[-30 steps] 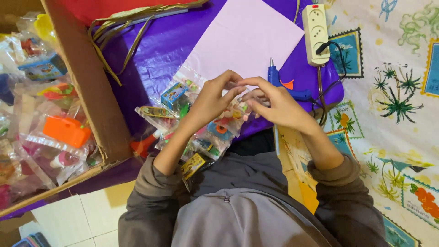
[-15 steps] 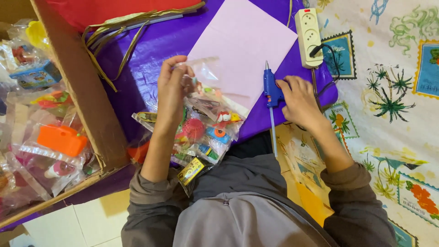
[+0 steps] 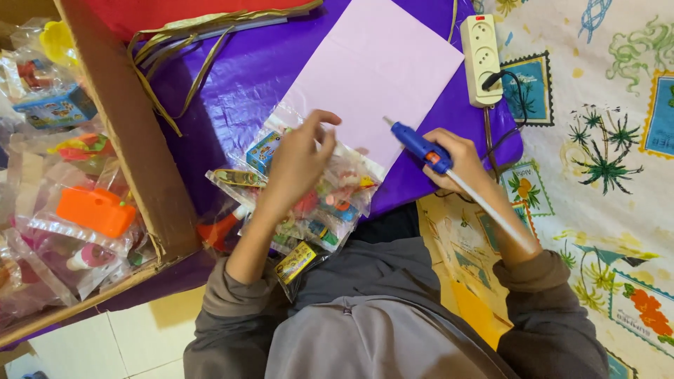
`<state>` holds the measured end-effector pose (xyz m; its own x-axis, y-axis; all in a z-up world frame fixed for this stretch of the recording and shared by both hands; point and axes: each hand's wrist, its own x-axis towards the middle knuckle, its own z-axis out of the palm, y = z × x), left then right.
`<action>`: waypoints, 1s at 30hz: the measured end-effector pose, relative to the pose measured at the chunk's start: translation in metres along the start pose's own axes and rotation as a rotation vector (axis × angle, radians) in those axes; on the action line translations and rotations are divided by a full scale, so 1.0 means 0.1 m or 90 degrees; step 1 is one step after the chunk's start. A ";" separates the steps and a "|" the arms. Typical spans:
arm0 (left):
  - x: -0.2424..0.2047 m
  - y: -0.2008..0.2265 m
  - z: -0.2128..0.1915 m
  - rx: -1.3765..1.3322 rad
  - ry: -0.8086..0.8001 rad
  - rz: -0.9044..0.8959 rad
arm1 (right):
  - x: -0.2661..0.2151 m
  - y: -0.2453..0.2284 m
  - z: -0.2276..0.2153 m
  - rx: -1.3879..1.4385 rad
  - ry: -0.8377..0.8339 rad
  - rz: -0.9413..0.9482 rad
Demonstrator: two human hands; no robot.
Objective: The person organizes small toys from a large box into individual plastic bags and seals them using a glue gun.
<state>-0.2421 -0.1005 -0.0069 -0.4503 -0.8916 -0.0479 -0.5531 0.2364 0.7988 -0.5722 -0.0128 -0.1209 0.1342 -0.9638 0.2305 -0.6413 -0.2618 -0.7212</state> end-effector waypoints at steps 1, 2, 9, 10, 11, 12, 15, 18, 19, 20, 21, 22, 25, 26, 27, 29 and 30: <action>-0.01 0.03 0.06 0.000 0.001 0.000 | 0.02 -0.04 0.03 0.000 0.000 -0.001; -0.03 0.06 0.13 0.074 -0.051 0.008 | 0.04 -0.09 0.05 0.007 -0.013 0.015; -0.17 -0.03 1.04 0.268 -0.167 0.089 | 0.17 -0.29 0.16 0.064 -0.023 0.047; -0.19 -0.02 1.14 0.268 -0.167 0.088 | 0.18 -0.30 0.16 0.064 -0.024 0.048; -0.22 -0.02 1.24 0.295 -0.151 0.079 | 0.18 -0.31 0.15 0.074 -0.025 0.050; -0.24 -0.01 1.34 0.321 -0.135 0.069 | 0.18 -0.33 0.15 0.083 -0.026 0.052; -0.26 0.06 1.45 0.403 -0.095 0.060 | 0.18 -0.30 0.14 0.088 -0.039 0.054; -0.26 0.04 1.55 0.449 -0.065 0.071 | 0.20 -0.36 0.12 0.099 -0.054 0.060; -0.26 0.02 1.58 0.449 -0.067 0.071 | 0.21 -0.35 0.12 0.100 -0.055 0.061; -0.26 0.00 1.60 0.471 -0.053 0.069 | 0.21 -0.35 0.12 0.102 -0.058 0.061; -0.25 -0.02 1.62 0.494 -0.038 0.068 | 0.22 -0.34 0.11 0.103 -0.063 0.060; -0.26 -0.07 1.65 0.493 -0.040 0.067 | 0.22 -0.35 0.10 0.104 -0.063 0.061; -0.24 -0.16 1.71 0.503 -0.035 0.058 | 0.26 -0.39 0.07 0.096 -0.075 0.057; -0.23 -0.15 1.70 0.498 -0.038 0.059 | 0.28 -0.41 0.06 0.097 -0.081 0.057; -0.22 -0.15 1.69 0.493 -0.041 0.061 | 0.30 -0.43 0.05 0.098 -0.086 0.057; -0.22 -0.14 1.69 0.496 -0.045 0.052 | 0.31 -0.47 0.04 0.087 -0.093 0.057; -0.22 -0.14 1.69 0.500 -0.048 0.045 | 0.33 -0.49 0.04 0.075 -0.099 0.056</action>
<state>-0.3431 -0.0189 -0.1180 -0.5330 -0.8427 -0.0760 -0.8420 0.5195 0.1454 -0.5339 -0.0318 -0.0806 0.2018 -0.9772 0.0661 -0.5645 -0.1712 -0.8075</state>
